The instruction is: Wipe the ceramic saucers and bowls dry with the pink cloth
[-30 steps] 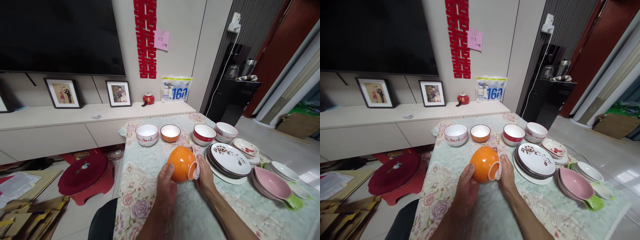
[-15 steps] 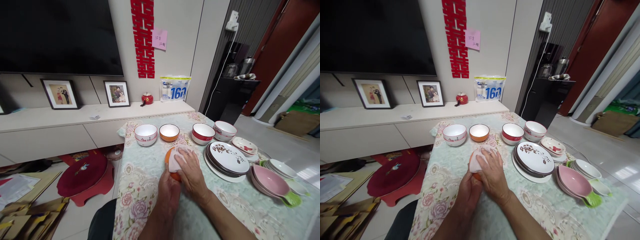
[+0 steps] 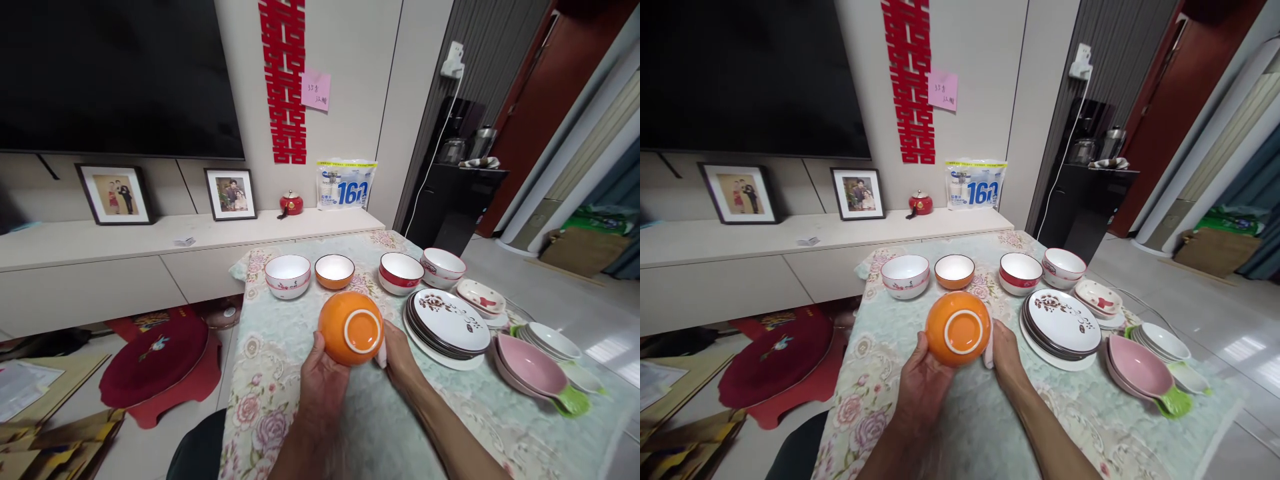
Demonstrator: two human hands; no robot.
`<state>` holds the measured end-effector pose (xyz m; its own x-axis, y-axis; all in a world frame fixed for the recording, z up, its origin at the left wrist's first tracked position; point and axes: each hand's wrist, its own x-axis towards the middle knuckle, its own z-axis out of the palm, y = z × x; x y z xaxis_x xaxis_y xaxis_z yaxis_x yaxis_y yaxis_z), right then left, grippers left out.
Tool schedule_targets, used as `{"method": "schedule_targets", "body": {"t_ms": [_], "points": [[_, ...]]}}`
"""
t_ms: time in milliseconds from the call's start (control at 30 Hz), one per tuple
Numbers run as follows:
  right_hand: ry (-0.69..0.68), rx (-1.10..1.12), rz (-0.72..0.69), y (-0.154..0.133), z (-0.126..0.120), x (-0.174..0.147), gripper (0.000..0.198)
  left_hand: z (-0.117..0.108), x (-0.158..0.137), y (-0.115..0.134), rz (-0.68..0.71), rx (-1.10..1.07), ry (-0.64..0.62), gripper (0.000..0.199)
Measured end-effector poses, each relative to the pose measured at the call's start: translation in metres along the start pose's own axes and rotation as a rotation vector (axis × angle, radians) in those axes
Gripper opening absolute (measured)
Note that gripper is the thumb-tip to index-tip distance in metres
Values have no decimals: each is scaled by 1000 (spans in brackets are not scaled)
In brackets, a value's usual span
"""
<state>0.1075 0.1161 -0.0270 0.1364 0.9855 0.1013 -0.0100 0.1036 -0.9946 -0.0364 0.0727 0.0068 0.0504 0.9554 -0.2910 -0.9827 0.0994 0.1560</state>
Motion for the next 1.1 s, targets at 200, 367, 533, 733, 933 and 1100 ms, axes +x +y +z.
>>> {"method": "schedule_targets", "body": {"t_ms": [200, 367, 533, 733, 933, 1100], "points": [[-134, -670, -305, -16, -7, -8, 29, -9, 5, 7, 31, -15, -100, 36], [-162, -141, -126, -42, -14, -11, 32, -16, 8, 7, 4, 11, -162, 40], [-445, 542, 354, -59, -15, -15, 38, -26, 14, 3, -72, -33, -326, 40], [-495, 547, 339, -82, -10, -9, 36, -25, 17, 0, -118, -53, -266, 35], [-384, 180, 72, -137, -19, 48, 38, -28, 18, -3, -284, 238, -9, 23], [-146, -325, -288, -165, -49, 147, 38, -30, 17, -10, -218, 362, -41, 31]]}}
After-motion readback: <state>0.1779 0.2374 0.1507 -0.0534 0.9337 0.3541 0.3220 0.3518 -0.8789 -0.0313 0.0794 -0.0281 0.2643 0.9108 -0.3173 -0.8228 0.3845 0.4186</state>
